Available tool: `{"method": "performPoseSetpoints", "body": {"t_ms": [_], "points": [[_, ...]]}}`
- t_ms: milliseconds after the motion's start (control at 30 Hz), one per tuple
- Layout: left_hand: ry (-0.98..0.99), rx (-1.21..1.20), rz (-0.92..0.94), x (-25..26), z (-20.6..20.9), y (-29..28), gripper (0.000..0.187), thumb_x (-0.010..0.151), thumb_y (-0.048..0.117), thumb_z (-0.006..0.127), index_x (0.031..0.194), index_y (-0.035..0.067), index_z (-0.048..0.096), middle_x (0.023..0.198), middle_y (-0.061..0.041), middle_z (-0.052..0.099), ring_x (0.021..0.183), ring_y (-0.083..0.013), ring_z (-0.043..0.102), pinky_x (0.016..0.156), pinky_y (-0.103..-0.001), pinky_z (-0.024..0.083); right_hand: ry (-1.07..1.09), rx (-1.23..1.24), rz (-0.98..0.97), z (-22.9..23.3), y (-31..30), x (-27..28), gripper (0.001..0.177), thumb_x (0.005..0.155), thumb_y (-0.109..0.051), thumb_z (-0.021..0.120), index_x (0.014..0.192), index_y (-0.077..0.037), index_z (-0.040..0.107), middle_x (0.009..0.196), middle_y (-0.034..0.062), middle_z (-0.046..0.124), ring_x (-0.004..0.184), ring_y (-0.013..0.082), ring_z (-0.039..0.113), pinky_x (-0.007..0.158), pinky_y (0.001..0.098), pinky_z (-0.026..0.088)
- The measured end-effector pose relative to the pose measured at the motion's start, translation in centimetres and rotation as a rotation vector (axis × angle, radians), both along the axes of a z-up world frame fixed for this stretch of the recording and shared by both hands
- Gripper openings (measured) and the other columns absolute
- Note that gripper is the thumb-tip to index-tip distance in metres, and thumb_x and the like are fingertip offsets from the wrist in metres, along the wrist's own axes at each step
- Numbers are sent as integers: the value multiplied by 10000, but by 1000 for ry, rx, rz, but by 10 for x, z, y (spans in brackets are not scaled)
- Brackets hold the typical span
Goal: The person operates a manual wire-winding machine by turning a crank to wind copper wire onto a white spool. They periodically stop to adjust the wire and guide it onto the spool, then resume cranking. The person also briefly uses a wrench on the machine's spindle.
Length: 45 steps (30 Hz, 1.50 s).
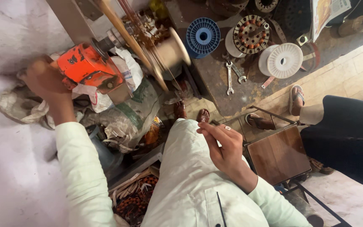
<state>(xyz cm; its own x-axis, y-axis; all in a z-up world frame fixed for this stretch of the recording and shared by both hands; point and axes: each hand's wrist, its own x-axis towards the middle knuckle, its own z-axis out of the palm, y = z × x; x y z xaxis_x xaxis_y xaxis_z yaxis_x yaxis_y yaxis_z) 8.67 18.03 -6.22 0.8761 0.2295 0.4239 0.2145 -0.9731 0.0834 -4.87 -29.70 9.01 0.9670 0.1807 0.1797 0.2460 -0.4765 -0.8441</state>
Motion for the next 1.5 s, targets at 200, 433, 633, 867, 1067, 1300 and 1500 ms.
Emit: {"method": "performPoseSetpoints", "body": {"t_ms": [200,433,633,867,1067,1300,1500], "points": [[-21,-1,5,-11,-2,-4,121,801,136,773,920,118,756,838,-115,715,765,-317,695,666,-405,547,-12,-12,23,-1,4,0,180,929,16,682,1100,-16,729,883,67,769,661,212,665,637,316,520],[123,-634,-63,-31,-14,-25,237,861,193,795,859,13,640,805,-86,709,784,-282,688,733,-402,556,-2,-15,4,-2,-2,-8,185,933,30,673,1109,-1,718,889,67,771,650,203,645,633,307,511],[61,-152,10,-52,3,-51,429,688,357,949,832,9,744,778,-137,730,681,-316,714,614,-412,557,-8,-17,-8,2,-2,-9,181,945,37,666,1116,8,720,895,78,771,650,198,652,638,302,514],[198,-385,119,-73,34,-85,329,787,309,898,898,27,770,788,-200,711,724,-400,700,676,-489,544,-45,4,-13,4,-2,-10,172,968,23,659,1131,7,710,919,76,767,701,194,683,687,303,533],[203,-468,135,-92,49,-102,340,764,307,895,861,14,750,762,-192,705,703,-408,690,645,-489,518,-25,-56,-7,4,-2,-11,155,933,13,687,1078,12,742,886,80,784,614,203,629,631,311,509],[273,-623,105,-113,81,-117,420,770,364,909,869,-1,728,682,-163,654,583,-304,623,599,-428,469,3,-46,-27,4,-4,-12,178,932,12,688,1102,13,740,876,82,771,628,200,640,632,307,508],[263,-704,50,-131,100,-121,517,745,436,938,850,-16,710,643,-90,602,574,-201,523,588,-372,440,-26,-10,-8,1,-2,-14,170,940,9,682,1103,5,731,907,76,775,685,197,684,664,297,533]]}}
